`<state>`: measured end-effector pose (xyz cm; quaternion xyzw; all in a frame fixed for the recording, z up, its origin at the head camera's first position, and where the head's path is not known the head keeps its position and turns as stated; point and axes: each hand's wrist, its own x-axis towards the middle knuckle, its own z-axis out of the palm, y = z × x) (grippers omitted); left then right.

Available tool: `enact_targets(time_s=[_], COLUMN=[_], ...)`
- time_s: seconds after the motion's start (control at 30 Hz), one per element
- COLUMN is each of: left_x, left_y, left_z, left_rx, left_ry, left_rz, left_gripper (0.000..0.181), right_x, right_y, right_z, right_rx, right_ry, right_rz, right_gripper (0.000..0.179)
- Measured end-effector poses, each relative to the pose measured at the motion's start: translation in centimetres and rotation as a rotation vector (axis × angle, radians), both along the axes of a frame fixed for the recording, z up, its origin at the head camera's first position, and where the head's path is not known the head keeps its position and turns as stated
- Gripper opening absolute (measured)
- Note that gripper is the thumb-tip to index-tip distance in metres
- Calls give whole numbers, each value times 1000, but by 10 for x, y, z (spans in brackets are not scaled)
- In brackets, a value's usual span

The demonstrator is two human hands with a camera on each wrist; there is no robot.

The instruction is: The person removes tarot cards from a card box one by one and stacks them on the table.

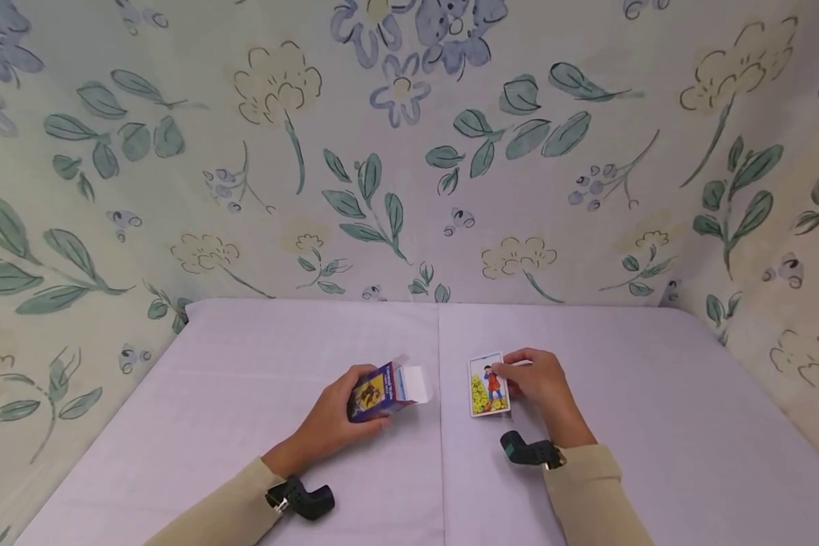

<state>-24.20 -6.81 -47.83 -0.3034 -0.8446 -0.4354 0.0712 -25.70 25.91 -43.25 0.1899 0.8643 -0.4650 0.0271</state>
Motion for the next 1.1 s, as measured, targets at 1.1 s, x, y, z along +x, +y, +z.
enact_targets(time_s=[1.1], left_x=[1], left_y=[1], left_z=[-1], left_rx=[8], left_ry=[7], left_rz=[-3], left_gripper=[72], right_x=[4], right_y=[-10], right_z=[-7], right_rx=[183], right_ry=[54], right_rz=[20], right_gripper=[32])
